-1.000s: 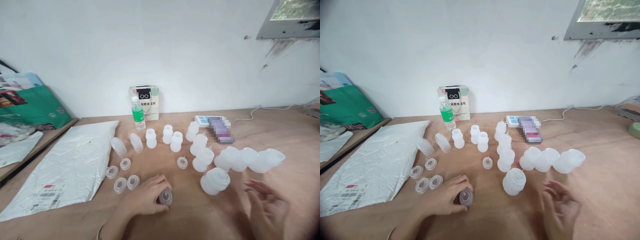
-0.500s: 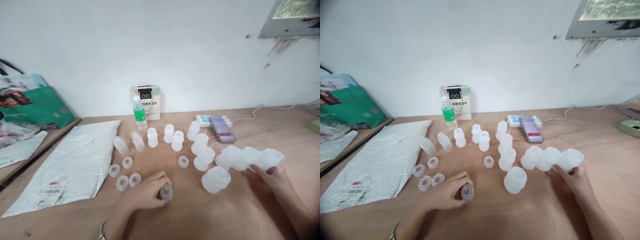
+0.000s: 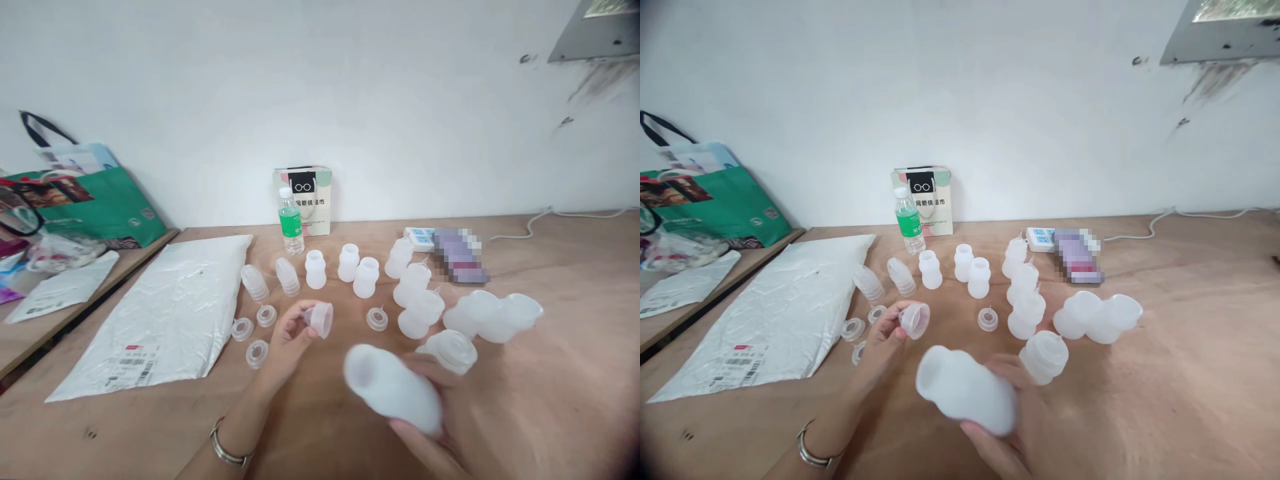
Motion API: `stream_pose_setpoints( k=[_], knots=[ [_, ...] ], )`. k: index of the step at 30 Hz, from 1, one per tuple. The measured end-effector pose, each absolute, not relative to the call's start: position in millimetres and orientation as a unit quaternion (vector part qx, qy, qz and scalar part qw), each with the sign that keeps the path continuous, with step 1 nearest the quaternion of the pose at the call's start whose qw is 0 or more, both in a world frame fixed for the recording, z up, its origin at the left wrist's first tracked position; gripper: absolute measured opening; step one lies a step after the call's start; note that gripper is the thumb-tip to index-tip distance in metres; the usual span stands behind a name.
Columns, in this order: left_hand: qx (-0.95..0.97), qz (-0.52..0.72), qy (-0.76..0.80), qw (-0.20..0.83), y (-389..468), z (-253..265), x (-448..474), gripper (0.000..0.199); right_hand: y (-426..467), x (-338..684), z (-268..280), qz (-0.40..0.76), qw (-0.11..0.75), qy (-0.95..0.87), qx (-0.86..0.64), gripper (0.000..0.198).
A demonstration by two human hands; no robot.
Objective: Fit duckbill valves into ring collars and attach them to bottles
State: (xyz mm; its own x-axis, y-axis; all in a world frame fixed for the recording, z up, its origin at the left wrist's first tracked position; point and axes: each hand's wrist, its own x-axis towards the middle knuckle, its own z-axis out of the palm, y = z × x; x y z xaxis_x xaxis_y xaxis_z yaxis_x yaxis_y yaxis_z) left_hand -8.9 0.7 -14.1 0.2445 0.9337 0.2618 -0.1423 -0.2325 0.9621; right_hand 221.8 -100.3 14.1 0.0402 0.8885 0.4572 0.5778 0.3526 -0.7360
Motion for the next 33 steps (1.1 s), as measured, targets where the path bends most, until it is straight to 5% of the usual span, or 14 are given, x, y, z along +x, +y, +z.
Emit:
stream_pose_setpoints(
  k=[22,29,33],
  knots=[
    [0.585,0.478,0.376,0.537,9,-5,-11,0.028,-46,187,-21,0.094,0.491,-0.753,-0.428,0.041],
    [0.601,0.444,0.344,0.569,10,-4,-17,0.034,-48,182,-8,0.309,0.433,-0.680,-0.504,0.026],
    [0.596,0.436,0.398,0.544,12,-8,-14,0.022,-49,180,-12,0.266,0.467,-0.682,-0.496,0.031]
  ],
)
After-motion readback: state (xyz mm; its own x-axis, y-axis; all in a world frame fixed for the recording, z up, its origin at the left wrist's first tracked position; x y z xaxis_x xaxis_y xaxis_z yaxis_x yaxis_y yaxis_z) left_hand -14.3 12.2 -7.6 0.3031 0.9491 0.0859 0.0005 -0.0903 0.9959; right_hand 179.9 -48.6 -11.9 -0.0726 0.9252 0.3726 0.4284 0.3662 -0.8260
